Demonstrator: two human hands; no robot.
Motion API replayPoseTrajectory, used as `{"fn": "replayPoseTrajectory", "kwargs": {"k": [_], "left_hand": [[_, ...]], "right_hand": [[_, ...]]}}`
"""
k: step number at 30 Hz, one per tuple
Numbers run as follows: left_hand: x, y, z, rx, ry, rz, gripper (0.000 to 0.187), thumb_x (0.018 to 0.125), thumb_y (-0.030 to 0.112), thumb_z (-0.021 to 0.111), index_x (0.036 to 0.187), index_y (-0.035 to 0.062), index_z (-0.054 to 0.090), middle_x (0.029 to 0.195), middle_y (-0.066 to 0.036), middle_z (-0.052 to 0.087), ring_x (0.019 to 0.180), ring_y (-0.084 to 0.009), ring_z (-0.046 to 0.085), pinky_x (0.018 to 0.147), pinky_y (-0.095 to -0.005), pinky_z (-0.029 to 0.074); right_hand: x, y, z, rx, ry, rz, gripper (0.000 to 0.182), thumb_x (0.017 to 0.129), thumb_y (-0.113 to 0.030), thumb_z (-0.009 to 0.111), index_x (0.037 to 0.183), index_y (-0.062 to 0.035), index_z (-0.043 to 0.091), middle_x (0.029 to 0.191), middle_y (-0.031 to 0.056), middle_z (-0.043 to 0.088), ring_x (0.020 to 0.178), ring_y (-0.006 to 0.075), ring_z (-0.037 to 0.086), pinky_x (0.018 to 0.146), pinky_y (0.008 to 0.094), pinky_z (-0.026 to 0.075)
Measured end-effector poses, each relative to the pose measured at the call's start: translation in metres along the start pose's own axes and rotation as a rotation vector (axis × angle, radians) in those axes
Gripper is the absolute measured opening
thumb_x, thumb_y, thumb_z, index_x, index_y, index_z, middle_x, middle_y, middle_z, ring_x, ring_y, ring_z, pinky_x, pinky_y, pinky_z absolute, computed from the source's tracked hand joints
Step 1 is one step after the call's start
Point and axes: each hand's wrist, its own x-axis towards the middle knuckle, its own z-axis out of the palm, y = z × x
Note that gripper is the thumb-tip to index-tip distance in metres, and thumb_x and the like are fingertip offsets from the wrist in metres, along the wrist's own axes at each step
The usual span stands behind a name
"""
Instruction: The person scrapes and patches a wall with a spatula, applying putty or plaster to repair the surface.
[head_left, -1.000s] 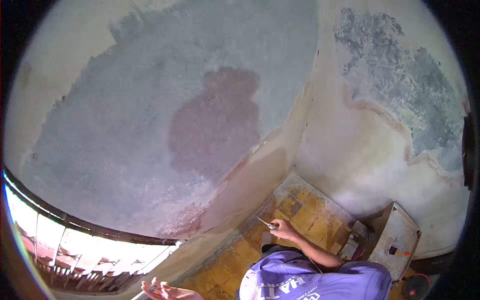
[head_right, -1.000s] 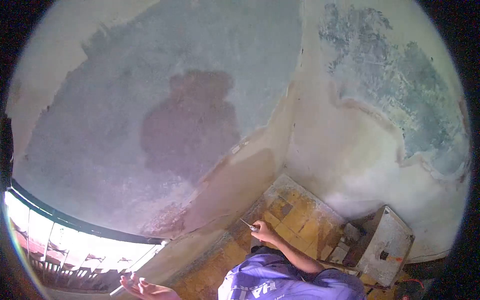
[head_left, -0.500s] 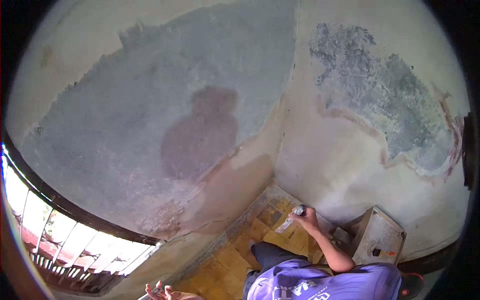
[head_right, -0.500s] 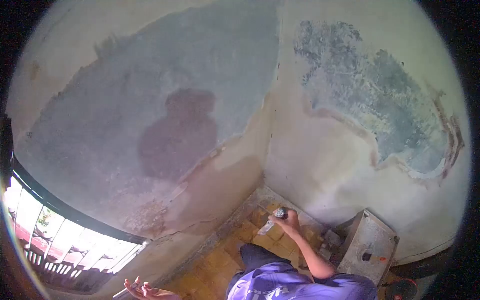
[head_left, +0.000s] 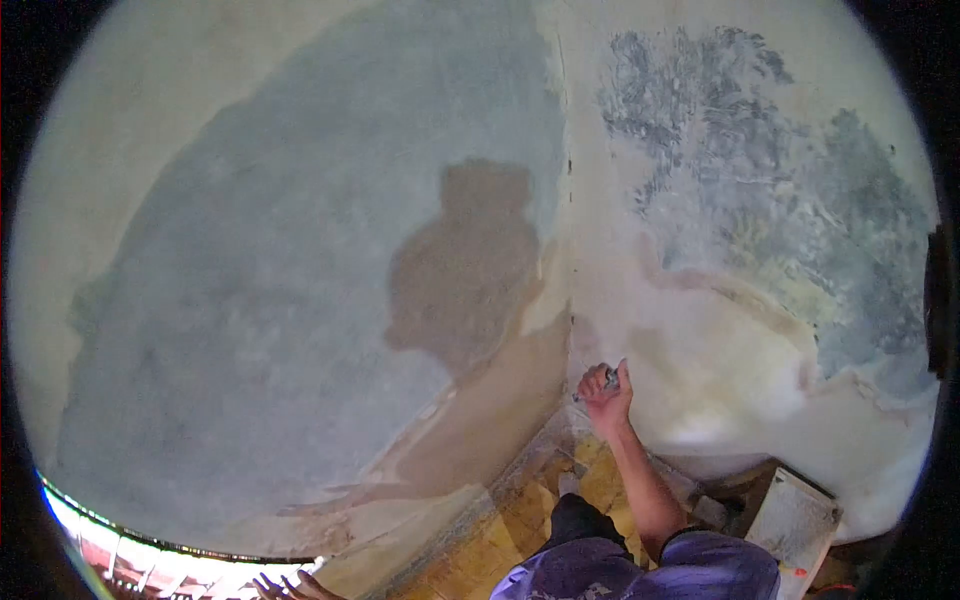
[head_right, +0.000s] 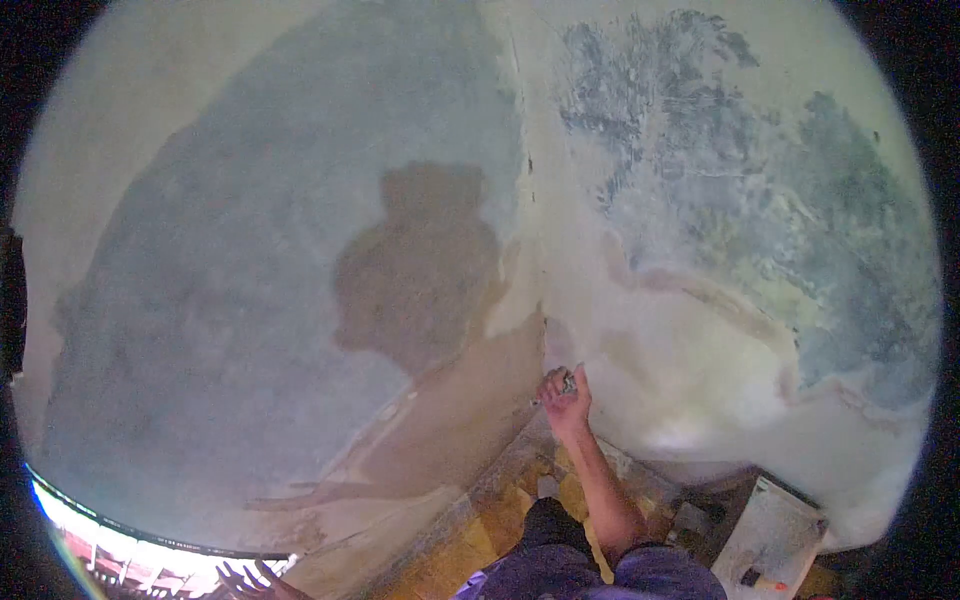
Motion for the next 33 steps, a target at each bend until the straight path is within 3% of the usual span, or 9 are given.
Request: {"fn": "replayPoseTrajectory", "kwargs": {"k": [2, 3, 7, 11, 21, 26, 29, 32, 33], "left_hand": [[0.005, 0.002, 0.038, 0.062, -0.025, 0.158, 0.083, 0.078, 0.01, 0.077, 0.143, 0.0024, 0.026, 0.144, -0.019, 0.038, 0.123, -0.0326, 0.048, 0.097, -0.0461, 0.05], [0.008, 0.01, 0.062, -0.338, -0.048, 0.174, 0.089, 0.076, 0.014, 0.08, 0.145, 0.0055, 0.025, 0.146, -0.018, 0.036, 0.127, -0.0347, 0.044, 0.097, -0.0484, 0.05], [-0.007, 0.083, 0.114, 0.058, -0.055, 0.368, 0.094, 0.07, 0.021, 0.085, 0.144, 0.0073, 0.029, 0.147, -0.016, 0.034, 0.129, -0.0358, 0.041, 0.094, -0.0487, 0.052], [-0.014, 0.096, 0.137, 0.329, -0.027, 0.537, 0.092, 0.068, 0.02, 0.087, 0.142, 0.0061, 0.034, 0.143, -0.017, 0.038, 0.127, -0.0345, 0.043, 0.092, -0.048, 0.053], [-0.008, 0.102, 0.158, 0.356, 0.043, 0.603, 0.082, 0.069, 0.012, 0.085, 0.136, 0.0027, 0.038, 0.14, -0.019, 0.04, 0.124, -0.0349, 0.045, 0.09, -0.0469, 0.055], [-0.01, 0.114, 0.163, 0.416, 0.028, 0.625, 0.084, 0.067, 0.01, 0.086, 0.136, 0.0024, 0.039, 0.141, -0.019, 0.039, 0.124, -0.0348, 0.046, 0.091, -0.0464, 0.055], [-0.014, 0.116, 0.169, 0.464, 0.078, 0.68, 0.07, 0.077, 0.011, 0.079, 0.135, 0.0038, 0.041, 0.138, -0.017, 0.043, 0.121, -0.0318, 0.049, 0.085, -0.0422, 0.057], [-0.022, 0.09, 0.173, 0.346, 0.101, 0.53, 0.06, 0.084, 0.011, 0.071, 0.136, 0.003, 0.043, 0.14, -0.017, 0.042, 0.126, -0.0288, 0.046, 0.093, -0.0418, 0.054], [-0.021, 0.091, 0.171, 0.245, 0.026, 0.503, 0.077, 0.073, -0.001, 0.078, 0.139, 0.0064, 0.038, 0.146, -0.015, 0.034, 0.129, -0.0306, 0.042, 0.1, -0.0469, 0.05]], "right_hand": [[0.05, -0.019, 0.009, 0.102, -0.158, -0.051, 0.058, 0.093, -0.057, 0.041, 0.059, -0.0106, 0.04, 0.055, 0.0012, 0.036, 0.053, 0.017, 0.038, 0.054, 0.0314, 0.033], [0.075, -0.029, 0.016, 0.156, -0.236, -0.079, 0.061, 0.094, -0.059, 0.038, 0.056, -0.0109, 0.039, 0.053, 0.0012, 0.035, 0.05, 0.017, 0.037, 0.052, 0.0319, 0.032], [0.155, -0.061, 0.046, 0.227, -0.207, -0.39, 0.061, 0.094, -0.058, 0.034, 0.053, -0.0129, 0.039, 0.047, 0.0006, 0.036, 0.043, 0.0154, 0.035, 0.045, 0.0298, 0.03], [0.193, -0.055, 0.073, 0.354, -0.057, -0.545, 0.06, 0.094, -0.058, 0.033, 0.051, -0.0149, 0.036, 0.045, -0.0009, 0.035, 0.04, 0.0138, 0.03, 0.041, 0.0278, 0.026], [0.214, -0.051, 0.058, 0.425, 0.062, -0.52, 0.058, 0.092, -0.056, 0.035, 0.05, -0.0155, 0.036, 0.041, -0.0033, 0.032, 0.034, 0.0115, 0.025, 0.035, 0.027, 0.021], [0.209, -0.058, 0.069, 0.283, 0.026, -0.453, 0.058, 0.091, -0.059, 0.036, 0.053, -0.0155, 0.036, 0.042, -0.0041, 0.031, 0.034, 0.0108, 0.025, 0.035, 0.0249, 0.023], [0.209, -0.064, 0.068, 0.368, 0.104, -0.466, 0.057, 0.091, -0.06, 0.036, 0.054, -0.0158, 0.036, 0.042, -0.0042, 0.03, 0.034, 0.0108, 0.025, 0.035, 0.0248, 0.023], [0.217, -0.028, 0.078, 0.29, 0.252, -0.342, 0.057, 0.091, -0.059, 0.035, 0.054, -0.0162, 0.036, 0.042, -0.0043, 0.03, 0.034, 0.0105, 0.025, 0.033, 0.0254, 0.023], [0.218, -0.013, 0.082, 0.239, 0.301, -0.271, 0.057, 0.092, -0.059, 0.034, 0.054, -0.0163, 0.035, 0.042, -0.0044, 0.03, 0.034, 0.0103, 0.025, 0.033, 0.0256, 0.022]]}}
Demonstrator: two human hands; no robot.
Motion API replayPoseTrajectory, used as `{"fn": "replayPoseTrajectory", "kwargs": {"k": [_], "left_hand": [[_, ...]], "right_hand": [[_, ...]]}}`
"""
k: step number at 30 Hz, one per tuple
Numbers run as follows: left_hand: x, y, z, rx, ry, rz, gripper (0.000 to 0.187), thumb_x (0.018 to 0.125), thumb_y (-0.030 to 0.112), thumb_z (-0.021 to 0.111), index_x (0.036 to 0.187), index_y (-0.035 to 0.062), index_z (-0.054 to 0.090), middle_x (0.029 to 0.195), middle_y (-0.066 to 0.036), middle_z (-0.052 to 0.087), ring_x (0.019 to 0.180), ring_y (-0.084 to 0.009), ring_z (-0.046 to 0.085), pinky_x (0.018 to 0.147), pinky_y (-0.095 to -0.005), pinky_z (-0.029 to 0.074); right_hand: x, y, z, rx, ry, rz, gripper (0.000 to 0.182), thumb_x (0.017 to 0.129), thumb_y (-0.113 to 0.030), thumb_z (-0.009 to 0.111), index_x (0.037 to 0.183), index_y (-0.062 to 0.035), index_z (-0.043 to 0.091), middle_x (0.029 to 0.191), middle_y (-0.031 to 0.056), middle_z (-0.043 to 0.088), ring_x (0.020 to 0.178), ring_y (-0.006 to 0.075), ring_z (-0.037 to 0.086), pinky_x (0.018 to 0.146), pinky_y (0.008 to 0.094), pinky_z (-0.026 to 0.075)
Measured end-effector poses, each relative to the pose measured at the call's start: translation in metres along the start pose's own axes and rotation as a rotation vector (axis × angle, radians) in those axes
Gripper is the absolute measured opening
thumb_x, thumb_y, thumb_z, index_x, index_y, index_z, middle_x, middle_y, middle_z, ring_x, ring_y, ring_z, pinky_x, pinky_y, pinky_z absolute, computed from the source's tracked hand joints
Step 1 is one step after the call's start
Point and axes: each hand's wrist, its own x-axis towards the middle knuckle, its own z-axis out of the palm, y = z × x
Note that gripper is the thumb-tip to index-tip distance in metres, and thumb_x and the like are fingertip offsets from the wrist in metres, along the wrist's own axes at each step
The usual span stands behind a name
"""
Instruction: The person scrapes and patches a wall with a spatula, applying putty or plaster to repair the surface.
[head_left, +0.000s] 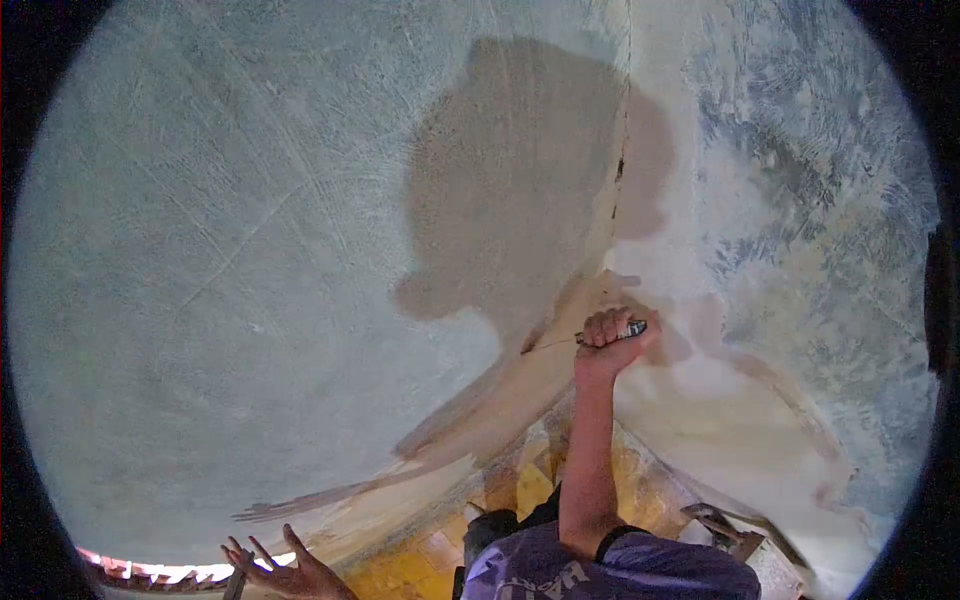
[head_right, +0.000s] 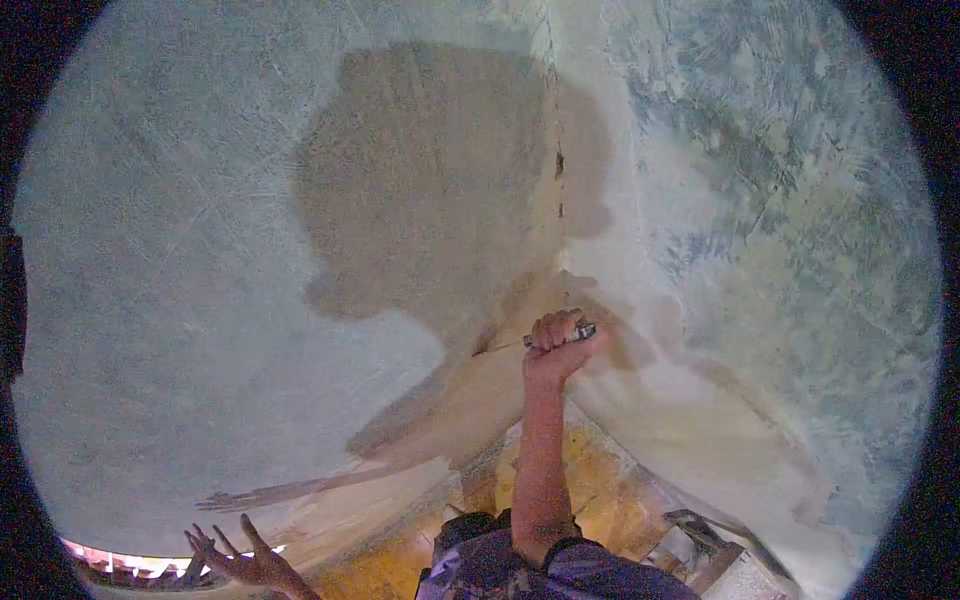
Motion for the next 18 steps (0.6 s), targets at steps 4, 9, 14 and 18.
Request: {"fn": "replayPoseTrajectory", "kwargs": {"k": [4, 9, 14, 18], "left_hand": [[0.001, 0.0, -0.006, 0.092, -0.007, 0.014, 0.075, 0.075, -0.001, 0.076, 0.139, 0.0054, 0.038, 0.146, -0.015, 0.034, 0.13, -0.0318, 0.041, 0.099, -0.0471, 0.05], [-0.009, 0.01, -0.004, 0.025, -0.016, 0.013, 0.076, 0.075, -0.001, 0.076, 0.14, 0.0057, 0.037, 0.145, -0.015, 0.034, 0.129, -0.0312, 0.042, 0.1, -0.0466, 0.05], [-0.006, 0.005, -0.006, 0.065, -0.062, -0.024, 0.078, 0.074, 0.0, 0.077, 0.139, 0.0062, 0.036, 0.146, -0.015, 0.033, 0.129, -0.0315, 0.042, 0.1, -0.0454, 0.05], [-0.019, -0.004, -0.009, 0.032, -0.063, 0.027, 0.081, 0.072, 0.0, 0.078, 0.14, 0.0052, 0.035, 0.146, -0.015, 0.032, 0.128, -0.0314, 0.043, 0.1, -0.0442, 0.05]], "right_hand": [[0.005, -0.042, -0.017, 0.103, -0.12, -0.122, 0.057, 0.092, -0.059, 0.035, 0.054, -0.0159, 0.034, 0.041, -0.0041, 0.029, 0.034, 0.0111, 0.026, 0.033, 0.0261, 0.021], [0.017, -0.006, -0.015, -0.044, -0.079, -0.113, 0.055, 0.091, -0.056, 0.036, 0.052, -0.0168, 0.034, 0.04, -0.0045, 0.028, 0.033, 0.0112, 0.022, 0.033, 0.0269, 0.02], [0.001, -0.037, -0.019, 0.082, -0.13, -0.155, 0.056, 0.089, -0.06, 0.037, 0.054, -0.0164, 0.033, 0.041, -0.0044, 0.026, 0.033, 0.0117, 0.023, 0.033, 0.0267, 0.02], [0.001, -0.006, -0.026, 0.09, -0.114, -0.014, 0.055, 0.091, -0.058, 0.034, 0.054, -0.0168, 0.036, 0.042, -0.0034, 0.029, 0.034, 0.0122, 0.025, 0.034, 0.0271, 0.02]]}}
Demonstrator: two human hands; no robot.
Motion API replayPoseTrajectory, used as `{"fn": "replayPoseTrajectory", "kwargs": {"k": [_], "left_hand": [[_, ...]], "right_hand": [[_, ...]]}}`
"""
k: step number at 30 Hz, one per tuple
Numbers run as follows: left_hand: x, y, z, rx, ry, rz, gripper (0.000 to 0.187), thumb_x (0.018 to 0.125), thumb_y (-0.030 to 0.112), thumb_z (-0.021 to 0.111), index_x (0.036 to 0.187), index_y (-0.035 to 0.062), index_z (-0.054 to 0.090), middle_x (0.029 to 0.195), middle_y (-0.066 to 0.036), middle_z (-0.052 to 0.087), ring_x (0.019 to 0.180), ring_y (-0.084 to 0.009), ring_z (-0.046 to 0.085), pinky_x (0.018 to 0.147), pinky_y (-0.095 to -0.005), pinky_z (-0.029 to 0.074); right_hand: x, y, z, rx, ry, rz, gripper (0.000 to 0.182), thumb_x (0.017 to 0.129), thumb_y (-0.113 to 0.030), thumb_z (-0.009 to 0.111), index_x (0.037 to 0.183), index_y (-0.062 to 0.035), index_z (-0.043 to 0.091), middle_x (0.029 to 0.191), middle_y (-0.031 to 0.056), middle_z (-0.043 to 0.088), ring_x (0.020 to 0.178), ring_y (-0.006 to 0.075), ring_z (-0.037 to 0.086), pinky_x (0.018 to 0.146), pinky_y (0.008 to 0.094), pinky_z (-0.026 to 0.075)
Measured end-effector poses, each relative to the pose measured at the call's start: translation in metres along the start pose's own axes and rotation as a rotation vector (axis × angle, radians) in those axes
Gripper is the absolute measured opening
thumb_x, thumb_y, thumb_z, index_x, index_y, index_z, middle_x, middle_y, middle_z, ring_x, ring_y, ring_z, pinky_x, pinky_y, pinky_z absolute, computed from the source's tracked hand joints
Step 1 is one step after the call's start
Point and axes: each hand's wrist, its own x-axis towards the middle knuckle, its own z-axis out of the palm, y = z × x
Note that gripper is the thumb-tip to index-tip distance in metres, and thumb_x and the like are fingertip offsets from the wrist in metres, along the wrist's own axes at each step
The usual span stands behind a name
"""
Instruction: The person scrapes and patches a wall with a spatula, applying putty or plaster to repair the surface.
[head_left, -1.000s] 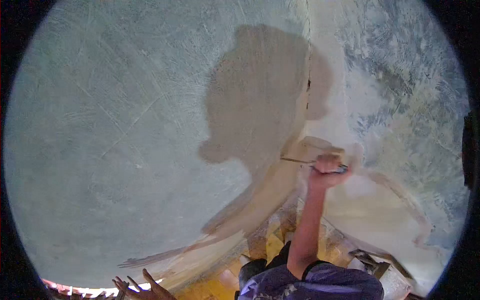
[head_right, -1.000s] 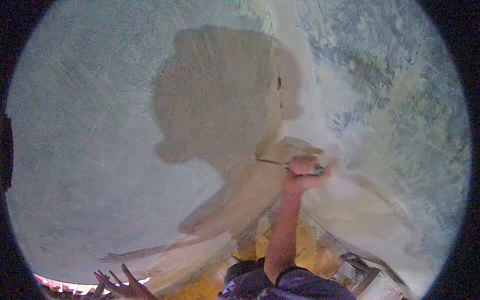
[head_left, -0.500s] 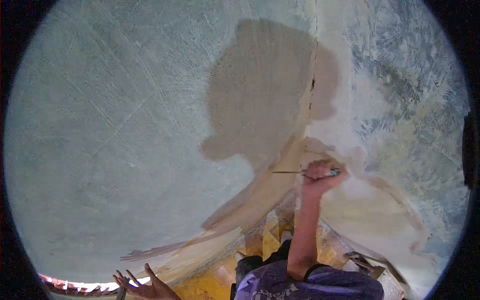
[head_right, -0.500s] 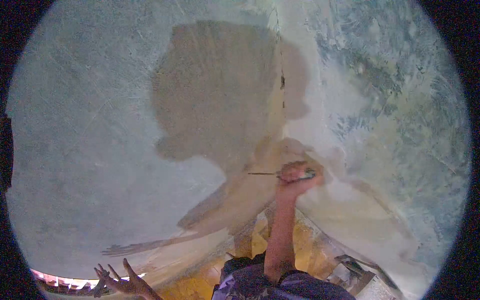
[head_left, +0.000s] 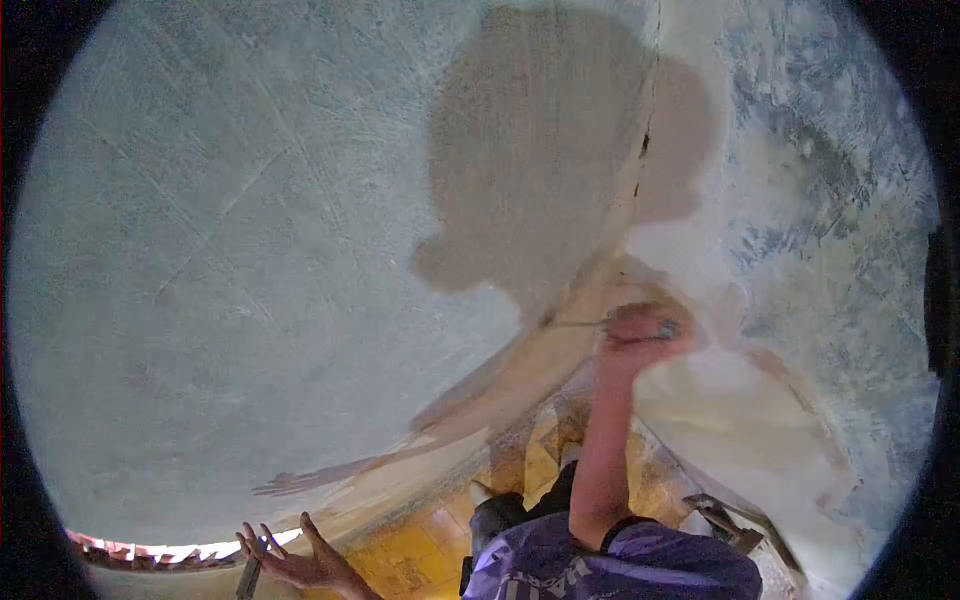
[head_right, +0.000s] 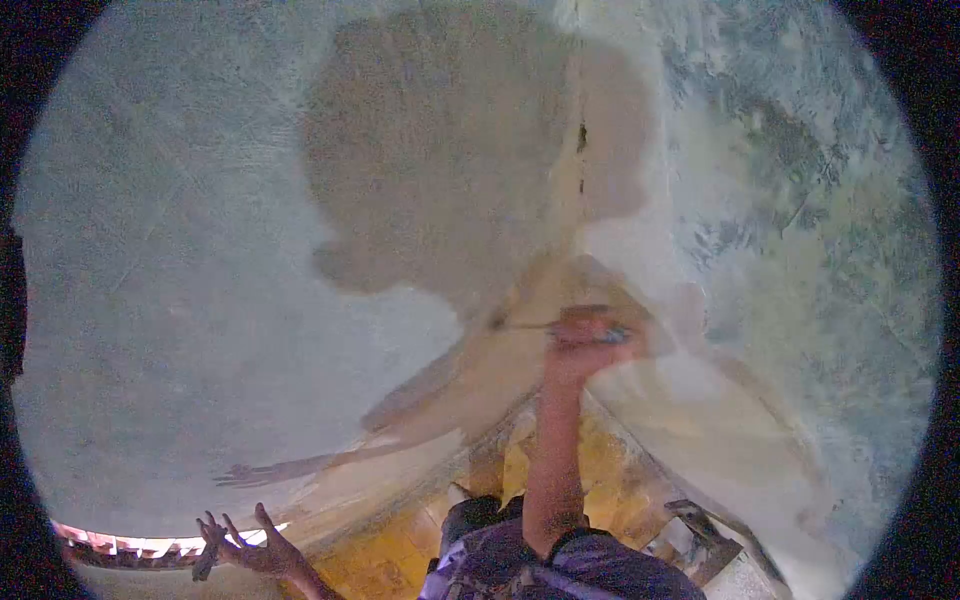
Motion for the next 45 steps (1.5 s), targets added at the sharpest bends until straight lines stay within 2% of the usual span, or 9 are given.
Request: {"fn": "replayPoseTrajectory", "kwargs": {"k": [4, 8, 17, 20, 26, 29, 32, 38, 45], "left_hand": [[0.006, 0.007, -0.002, 0.026, -0.019, 0.024, 0.082, 0.073, 0.001, 0.078, 0.141, 0.0047, 0.033, 0.146, -0.016, 0.033, 0.129, -0.0317, 0.042, 0.099, -0.0441, 0.051], [0.002, 0.013, -0.003, 0.132, 0.037, -0.007, 0.078, 0.077, 0.009, 0.078, 0.139, -0.0001, 0.032, 0.14, -0.021, 0.04, 0.123, -0.0364, 0.048, 0.098, -0.049, 0.049], [-0.007, 0.001, 0.001, -0.013, -0.028, 0.075, 0.078, 0.078, 0.004, 0.075, 0.142, 0.0032, 0.029, 0.145, -0.019, 0.033, 0.126, -0.0366, 0.045, 0.098, -0.0516, 0.048], [-0.019, -0.014, 0.003, -0.001, -0.051, 0.106, 0.08, 0.079, 0.005, 0.075, 0.143, 0.0062, 0.028, 0.145, -0.019, 0.032, 0.126, -0.0377, 0.045, 0.099, -0.0516, 0.048], [-0.019, -0.015, 0.002, 0.086, -0.057, 0.143, 0.081, 0.08, 0.007, 0.074, 0.144, 0.0115, 0.025, 0.146, -0.02, 0.03, 0.125, -0.0392, 0.045, 0.097, -0.0512, 0.049], [-0.016, -0.003, -0.002, 0.07, -0.047, 0.181, 0.08, 0.08, 0.007, 0.074, 0.143, 0.0126, 0.025, 0.145, -0.02, 0.03, 0.125, -0.0395, 0.046, 0.097, -0.0509, 0.049], [-0.014, -0.016, -0.001, 0.002, -0.022, 0.23, 0.079, 0.08, 0.006, 0.074, 0.142, 0.0136, 0.026, 0.145, -0.021, 0.03, 0.124, -0.0389, 0.046, 0.096, -0.0506, 0.049], [-0.019, -0.011, 0.003, 0.064, -0.026, 0.129, 0.074, 0.08, 0.001, 0.072, 0.139, 0.0111, 0.029, 0.144, -0.023, 0.031, 0.125, -0.0405, 0.046, 0.097, -0.0504, 0.049], [-0.024, 0.003, 0.009, 0.038, -0.036, 0.046, 0.067, 0.077, -0.001, 0.074, 0.133, 0.0027, 0.038, 0.143, -0.023, 0.034, 0.126, -0.0392, 0.046, 0.1, -0.0488, 0.046]], "right_hand": [[-0.023, 0.007, -0.017, 0.007, 0.06, 0.048, 0.054, 0.091, -0.054, 0.034, 0.052, -0.0175, 0.036, 0.042, -0.0036, 0.029, 0.035, 0.0114, 0.025, 0.035, 0.027, 0.02], [-0.017, -0.032, 0.009, 0.016, 0.013, -0.277, 0.054, 0.089, -0.056, 0.039, 0.051, -0.0171, 0.035, 0.041, -0.0037, 0.028, 0.034, 0.0116, 0.025, 0.036, 0.0263, 0.022], [-0.005, -0.041, -0.008, -0.004, -0.091, -0.186, 0.056, 0.089, -0.059, 0.037, 0.052, -0.0165, 0.034, 0.042, -0.004, 0.029, 0.034, 0.01, 0.024, 0.034, 0.0241, 0.021], [-0.001, -0.014, -0.007, 0.055, 0.131, -0.155, 0.057, 0.089, -0.06, 0.037, 0.053, -0.0165, 0.034, 0.043, -0.004, 0.029, 0.035, 0.01, 0.023, 0.034, 0.0249, 0.021], [-0.008, -0.029, 0.001, -0.031, -0.093, -0.108, 0.06, 0.089, -0.064, 0.036, 0.054, -0.0153, 0.034, 0.044, -0.003, 0.029, 0.036, 0.0116, 0.022, 0.035, 0.0273, 0.02], [-0.008, -0.03, 0.015, 0.066, 0.072, -0.178, 0.061, 0.089, -0.064, 0.036, 0.055, -0.0137, 0.035, 0.044, -0.0026, 0.029, 0.036, 0.0125, 0.022, 0.036, 0.028, 0.021], [-0.022, -0.011, 0.002, 0.043, -0.194, -0.09, 0.05, 0.092, -0.05, 0.041, 0.059, -0.0136, 0.034, 0.049, -0.0023, 0.034, 0.042, 0.0116, 0.028, 0.043, 0.0271, 0.027], [-0.039, -0.03, -0.056, -0.268, -0.147, 0.075, 0.028, 0.096, -0.032, 0.051, 0.085, -0.0059, 0.052, 0.078, 0.001, 0.053, 0.076, 0.015, 0.049, 0.067, 0.0284, 0.04], [-0.051, -0.065, -0.097, -1.239, -0.411, 0.173, 0.014, 0.089, -0.015, 0.065, 0.097, -0.0047, 0.062, 0.087, -0.0003, 0.06, 0.073, 0.0085, 0.053, 0.066, 0.0253, 0.045]]}}
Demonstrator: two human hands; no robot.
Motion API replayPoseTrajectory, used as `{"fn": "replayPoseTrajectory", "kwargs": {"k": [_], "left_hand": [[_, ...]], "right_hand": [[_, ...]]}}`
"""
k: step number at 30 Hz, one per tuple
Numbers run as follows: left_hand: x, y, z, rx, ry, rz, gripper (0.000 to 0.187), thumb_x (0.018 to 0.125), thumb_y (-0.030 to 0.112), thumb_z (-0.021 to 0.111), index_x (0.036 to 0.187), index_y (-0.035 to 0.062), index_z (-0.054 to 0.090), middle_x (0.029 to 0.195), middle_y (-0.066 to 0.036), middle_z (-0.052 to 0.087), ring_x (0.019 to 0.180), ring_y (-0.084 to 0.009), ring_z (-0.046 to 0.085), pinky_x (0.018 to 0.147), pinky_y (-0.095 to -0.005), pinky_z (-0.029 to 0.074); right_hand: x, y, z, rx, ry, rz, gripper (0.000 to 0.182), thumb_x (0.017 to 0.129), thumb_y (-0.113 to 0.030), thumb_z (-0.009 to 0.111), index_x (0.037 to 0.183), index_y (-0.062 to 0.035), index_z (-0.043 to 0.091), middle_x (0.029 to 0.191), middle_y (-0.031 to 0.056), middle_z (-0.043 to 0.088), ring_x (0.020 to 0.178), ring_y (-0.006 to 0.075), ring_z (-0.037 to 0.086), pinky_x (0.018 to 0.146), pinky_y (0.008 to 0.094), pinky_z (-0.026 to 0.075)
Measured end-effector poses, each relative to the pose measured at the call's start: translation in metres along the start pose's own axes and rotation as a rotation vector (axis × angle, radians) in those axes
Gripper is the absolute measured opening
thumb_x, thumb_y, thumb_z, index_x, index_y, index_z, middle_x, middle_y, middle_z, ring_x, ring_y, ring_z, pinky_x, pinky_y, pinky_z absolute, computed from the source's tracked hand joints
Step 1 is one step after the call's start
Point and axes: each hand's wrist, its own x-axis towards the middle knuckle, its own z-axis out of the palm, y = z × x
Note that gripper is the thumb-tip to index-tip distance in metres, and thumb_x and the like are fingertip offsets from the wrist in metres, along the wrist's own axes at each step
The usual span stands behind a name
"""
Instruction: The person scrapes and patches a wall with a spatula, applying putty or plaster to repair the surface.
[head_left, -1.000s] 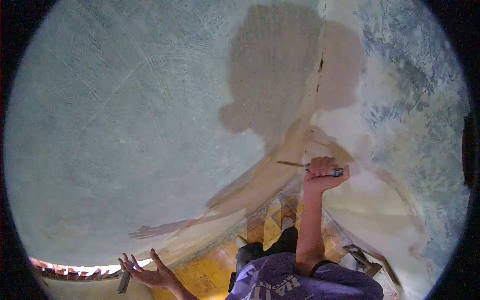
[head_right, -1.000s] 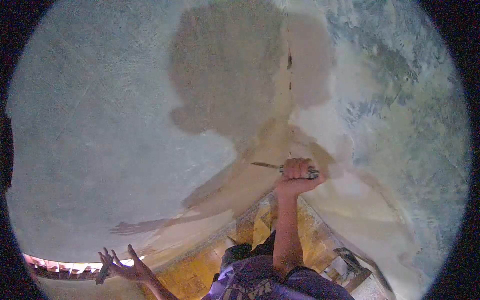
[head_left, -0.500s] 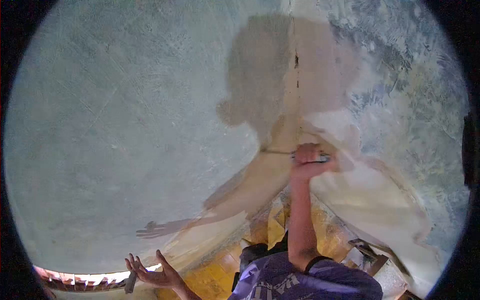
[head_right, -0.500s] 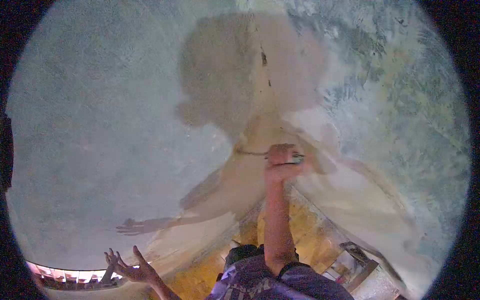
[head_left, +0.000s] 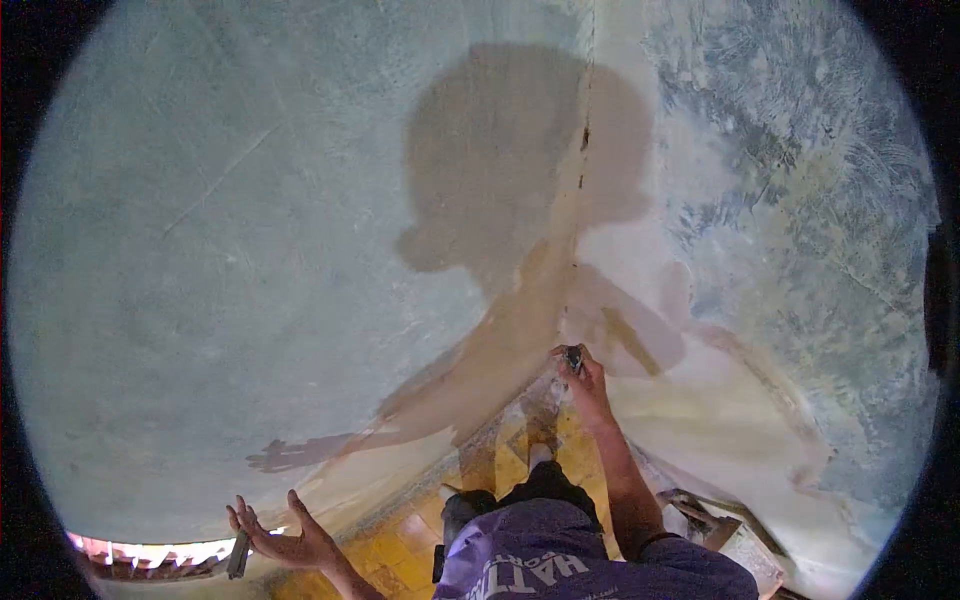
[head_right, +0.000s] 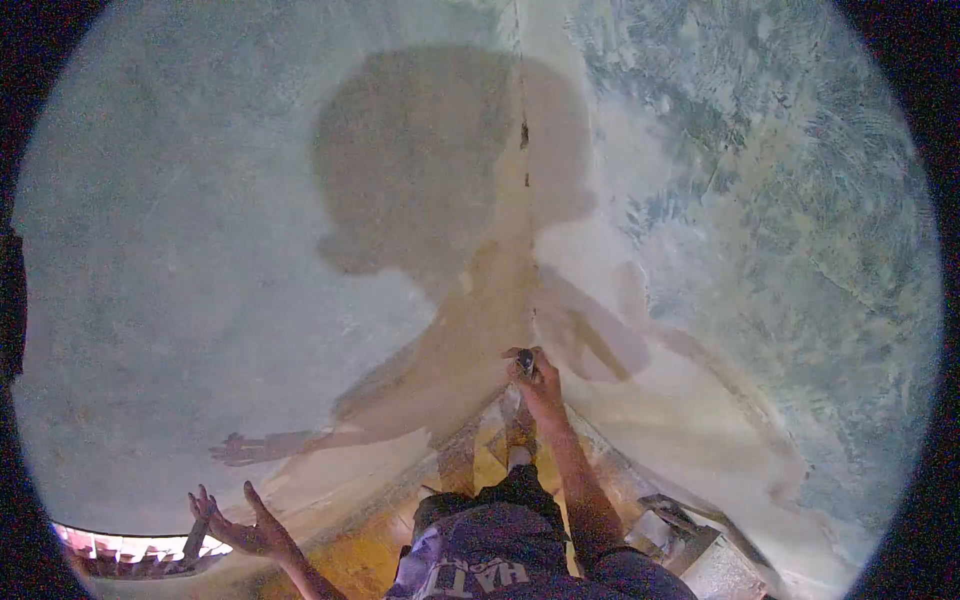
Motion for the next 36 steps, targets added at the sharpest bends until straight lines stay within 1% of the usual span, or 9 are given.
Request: {"fn": "replayPoseTrajectory", "kwargs": {"k": [4, 8, 9, 13, 16, 19, 22, 26, 36], "left_hand": [[0.006, 0.026, 0.006, -0.092, 0.005, -0.01, 0.063, 0.076, 0.004, 0.077, 0.128, -0.0009, 0.042, 0.141, -0.023, 0.036, 0.121, -0.0381, 0.05, 0.101, -0.0471, 0.045], [-0.012, 0.024, 0.016, -0.104, -0.09, 0.008, 0.041, 0.085, 0.014, 0.07, 0.117, -0.0062, 0.054, 0.126, -0.022, 0.056, 0.116, -0.0346, 0.054, 0.098, -0.043, 0.045], [-0.016, 0.027, 0.018, -0.197, -0.09, -0.021, 0.025, 0.089, 0.015, 0.063, 0.102, -0.005, 0.057, 0.114, -0.024, 0.059, 0.114, -0.0363, 0.055, 0.094, -0.0472, 0.046], [-0.025, 0.043, 0.018, -0.914, -0.381, -0.029, 0.02, 0.089, 0.019, 0.057, 0.083, 0.0018, 0.064, 0.099, -0.016, 0.066, 0.104, -0.0337, 0.058, 0.089, -0.0447, 0.046], [-0.004, 0.072, 0.008, -0.861, -0.699, 0.13, 0.01, 0.085, 0.011, 0.054, 0.082, 0.0063, 0.063, 0.094, -0.011, 0.067, 0.096, -0.0337, 0.06, 0.086, -0.0465, 0.044], [-0.014, 0.071, 0.017, -0.986, -0.839, 0.054, 0.009, 0.082, 0.005, 0.054, 0.087, 0.0058, 0.061, 0.093, -0.013, 0.066, 0.096, -0.0338, 0.06, 0.085, -0.0456, 0.043], [-0.015, 0.066, 0.026, -1.05, -0.829, 0.096, 0.011, 0.088, 0.003, 0.05, 0.081, 0.0041, 0.059, 0.088, -0.013, 0.068, 0.083, -0.0292, 0.062, 0.082, -0.0389, 0.045], [-0.006, 0.039, 0.031, -1.088, -0.811, 0.073, 0.008, 0.086, 0.005, 0.052, 0.089, 0.0052, 0.059, 0.086, -0.014, 0.066, 0.084, -0.0306, 0.061, 0.082, -0.0422, 0.045], [0.014, -0.067, 0.06, -1.186, -0.215, -0.045, 0.013, 0.087, 0.018, 0.053, 0.087, 0.0079, 0.061, 0.084, -0.012, 0.058, 0.073, -0.0288, 0.057, 0.073, -0.0422, 0.044]], "right_hand": [[0.0, -0.024, -0.018, 0.021, 0.043, 0.017, 0.01, 0.088, -0.009, 0.065, 0.096, -0.0033, 0.063, 0.086, 0.0, 0.061, 0.074, 0.0087, 0.056, 0.068, 0.0241, 0.048], [-0.009, -0.018, -0.039, 0.21, 0.251, 0.066, 0.01, 0.087, -0.007, 0.065, 0.095, -0.0012, 0.061, 0.086, 0.0031, 0.062, 0.075, 0.0129, 0.06, 0.072, 0.029, 0.052], [-0.021, -0.04, -0.036, 0.329, 0.28, 0.072, 0.008, 0.087, -0.005, 0.065, 0.091, -0.0019, 0.058, 0.087, 0.0071, 0.062, 0.075, 0.0181, 0.062, 0.073, 0.0336, 0.055], [-0.057, -0.021, -0.04, 0.59, 0.242, 0.042, 0.022, 0.084, -0.005, 0.068, 0.097, -0.007, 0.05, 0.089, 0.0099, 0.063, 0.074, 0.0219, 0.063, 0.069, 0.0337, 0.055], [-0.084, -0.017, -0.024, 0.578, 0.165, 0.163, 0.032, 0.083, -0.008, 0.07, 0.106, -0.0074, 0.048, 0.088, 0.0089, 0.062, 0.075, 0.0206, 0.063, 0.068, 0.0317, 0.054], [-0.108, 0.021, -0.011, 0.164, 0.12, 0.128, 0.031, 0.086, -0.009, 0.066, 0.112, -0.0108, 0.05, 0.08, 0.0042, 0.057, 0.064, 0.0142, 0.057, 0.06, 0.0261, 0.048], [-0.123, -0.023, 0.046, 0.255, 0.257, 0.368, 0.034, 0.089, -0.013, 0.063, 0.12, -0.0136, 0.049, 0.075, 0.0014, 0.053, 0.056, 0.0104, 0.05, 0.052, 0.0241, 0.041], [-0.111, -0.04, 0.078, -0.034, 0.091, 0.273, 0.044, 0.095, -0.017, 0.055, 0.138, -0.0168, 0.044, 0.07, 0.0, 0.048, 0.053, 0.0074, 0.044, 0.045, 0.0241, 0.034], [-0.083, -0.02, 0.136, -0.013, 0.067, 0.183, 0.049, 0.097, -0.018, 0.054, 0.144, -0.0179, 0.04, 0.074, -0.0009, 0.048, 0.054, 0.0091, 0.043, 0.05, 0.0248, 0.04]]}}
